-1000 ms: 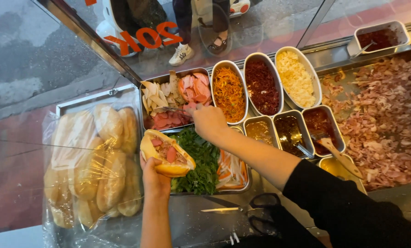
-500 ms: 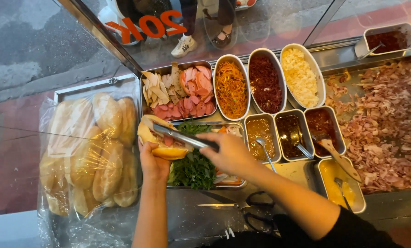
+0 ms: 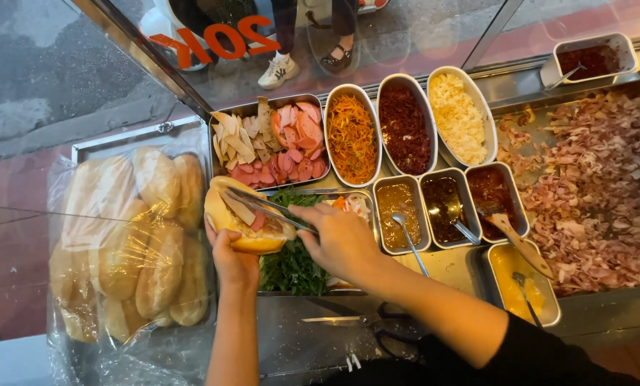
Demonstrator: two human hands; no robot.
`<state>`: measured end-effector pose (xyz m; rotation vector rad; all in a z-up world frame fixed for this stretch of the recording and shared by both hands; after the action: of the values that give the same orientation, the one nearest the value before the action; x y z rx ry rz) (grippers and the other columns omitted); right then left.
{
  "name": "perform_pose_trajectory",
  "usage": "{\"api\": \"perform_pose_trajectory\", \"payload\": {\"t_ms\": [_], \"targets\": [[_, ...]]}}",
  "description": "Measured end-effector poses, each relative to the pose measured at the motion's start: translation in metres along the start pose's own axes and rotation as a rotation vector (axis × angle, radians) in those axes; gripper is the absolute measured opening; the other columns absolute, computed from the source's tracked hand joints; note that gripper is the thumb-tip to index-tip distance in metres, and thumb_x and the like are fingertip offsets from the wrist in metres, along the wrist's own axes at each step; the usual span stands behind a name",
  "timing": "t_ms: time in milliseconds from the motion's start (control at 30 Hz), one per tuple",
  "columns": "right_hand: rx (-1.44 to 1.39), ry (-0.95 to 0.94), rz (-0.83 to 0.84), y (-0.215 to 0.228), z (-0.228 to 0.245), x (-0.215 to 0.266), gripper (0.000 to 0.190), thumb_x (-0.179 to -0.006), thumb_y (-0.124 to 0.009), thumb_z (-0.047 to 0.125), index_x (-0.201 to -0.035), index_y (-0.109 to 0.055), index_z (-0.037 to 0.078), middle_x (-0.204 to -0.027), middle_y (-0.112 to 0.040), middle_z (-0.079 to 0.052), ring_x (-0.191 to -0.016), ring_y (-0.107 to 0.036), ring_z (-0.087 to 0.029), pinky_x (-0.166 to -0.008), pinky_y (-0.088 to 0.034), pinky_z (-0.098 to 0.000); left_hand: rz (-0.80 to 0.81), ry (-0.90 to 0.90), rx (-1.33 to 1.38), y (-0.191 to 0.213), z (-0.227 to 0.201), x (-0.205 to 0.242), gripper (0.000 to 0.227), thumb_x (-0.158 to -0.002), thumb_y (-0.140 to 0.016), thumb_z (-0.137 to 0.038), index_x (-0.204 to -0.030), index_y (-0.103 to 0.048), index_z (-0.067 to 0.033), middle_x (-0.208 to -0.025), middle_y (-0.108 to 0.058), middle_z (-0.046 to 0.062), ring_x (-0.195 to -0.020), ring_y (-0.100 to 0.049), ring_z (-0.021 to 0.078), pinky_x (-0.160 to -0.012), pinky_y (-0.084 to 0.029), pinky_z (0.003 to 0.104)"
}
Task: The person cuts a bread roll open with scissors, then uses tongs to add sauces, sliced meats, shredded vegetables, and fresh greens into the roll. The sandwich is assembled at a street food stall with a vertical rotisserie and multiple ingredient trays.
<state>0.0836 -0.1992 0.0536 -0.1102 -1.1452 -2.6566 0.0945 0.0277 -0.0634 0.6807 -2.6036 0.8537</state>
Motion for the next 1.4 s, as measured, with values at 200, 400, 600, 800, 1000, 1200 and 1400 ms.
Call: {"api": "perform_pose_trajectory", "payload": {"t_ms": [200, 400, 600, 800, 1000, 1200, 1400], "targets": [[0.052, -0.014, 0.002, -0.028, -0.014, -0.018, 0.049, -0.096, -0.061, 0.026, -0.144, -0.065, 0.031, -0.102, -0.074, -0.006, -0.098, -0.075, -0.036, -0.089, -0.062, -0.0492, 0.053, 0.056, -0.042, -0.012, -0.001, 0.015, 0.104, -0.074, -0.047, 0.002, -0.169, -0.021, -0.0295, -0.17, -0.031, 0.025, -0.151, -0.036, 0.0546, -0.115, -0.037, 0.073], [0.018, 0.029, -0.038, 0.015, 0.012, -0.012, 0.047, -0.094, -0.064, 0.028, -0.142, -0.066, 0.03, -0.102, -0.074, -0.008, -0.1, -0.074, -0.04, -0.086, -0.061, -0.0539, 0.052, 0.144, 0.008, -0.004, 0.003, -0.001, 0.102, -0.077, -0.051, -0.005, -0.168, -0.019, -0.0365, -0.169, -0.033, 0.02, -0.148, -0.04, 0.0569, -0.11, -0.038, 0.08], [0.144, -0.122, -0.074, -0.017, -0.065, -0.084, 0.047, -0.097, -0.062, 0.033, -0.144, -0.066, 0.03, -0.116, -0.075, -0.011, -0.102, -0.076, -0.041, -0.086, -0.061, -0.0555, 0.064, 0.178, 0.024, -0.026, -0.009, 0.025, 0.096, -0.08, -0.047, -0.005, -0.17, -0.021, -0.025, -0.169, -0.033, 0.023, -0.154, -0.034, 0.0513, -0.116, -0.034, 0.072], [0.278, -0.102, -0.097, -0.041, -0.084, -0.117, 0.048, -0.099, -0.063, 0.027, -0.146, -0.064, 0.016, -0.123, -0.071, -0.02, -0.094, -0.076, -0.046, -0.077, -0.063, -0.0568, -0.013, 0.284, 0.073, -0.006, 0.011, 0.016, 0.096, -0.073, -0.052, -0.008, -0.162, -0.039, -0.0408, -0.163, -0.045, 0.018, -0.142, -0.05, 0.0527, -0.107, -0.041, 0.079], [0.039, -0.233, -0.021, -0.02, -0.07, -0.09, 0.047, -0.1, -0.061, 0.029, -0.144, -0.067, 0.017, -0.118, -0.075, -0.019, -0.104, -0.074, -0.05, -0.086, -0.061, -0.0586, -0.047, 0.31, 0.043, 0.001, 0.01, 0.013, 0.094, -0.071, -0.051, -0.006, -0.161, -0.043, -0.0335, -0.16, -0.048, 0.018, -0.14, -0.053, 0.0495, -0.104, -0.043, 0.079], [-0.252, -0.4, -0.003, -0.009, -0.083, -0.069, 0.047, -0.093, -0.069, 0.035, -0.138, -0.073, 0.022, -0.128, -0.075, -0.021, -0.127, -0.067, -0.043, -0.107, -0.053, -0.0528, -0.047, 0.329, 0.07, -0.016, 0.009, 0.024, 0.088, -0.071, -0.054, -0.007, -0.157, -0.048, -0.0272, -0.154, -0.052, 0.019, -0.136, -0.056, 0.0469, -0.099, -0.048, 0.078], [-0.538, -0.482, -0.101, -0.018, -0.109, -0.072, 0.049, -0.086, -0.075, 0.032, -0.133, -0.076, 0.018, -0.098, -0.082, -0.013, -0.109, -0.076, -0.03, -0.098, -0.056, -0.0415, -0.048, 0.344, 0.046, -0.016, 0.008, 0.029, 0.087, -0.072, -0.055, -0.006, -0.157, -0.046, -0.0211, -0.152, -0.05, 0.02, -0.135, -0.056, 0.0434, -0.104, -0.048, 0.071]]}}
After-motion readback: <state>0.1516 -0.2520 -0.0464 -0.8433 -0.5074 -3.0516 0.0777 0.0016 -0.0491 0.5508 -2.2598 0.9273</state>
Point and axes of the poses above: each hand's wrist, its own x-axis away from the middle knuckle, its own y-axis out of the back of the hand, z = x × y, the point moved 9 cm from there along -x, towards the middle knuckle
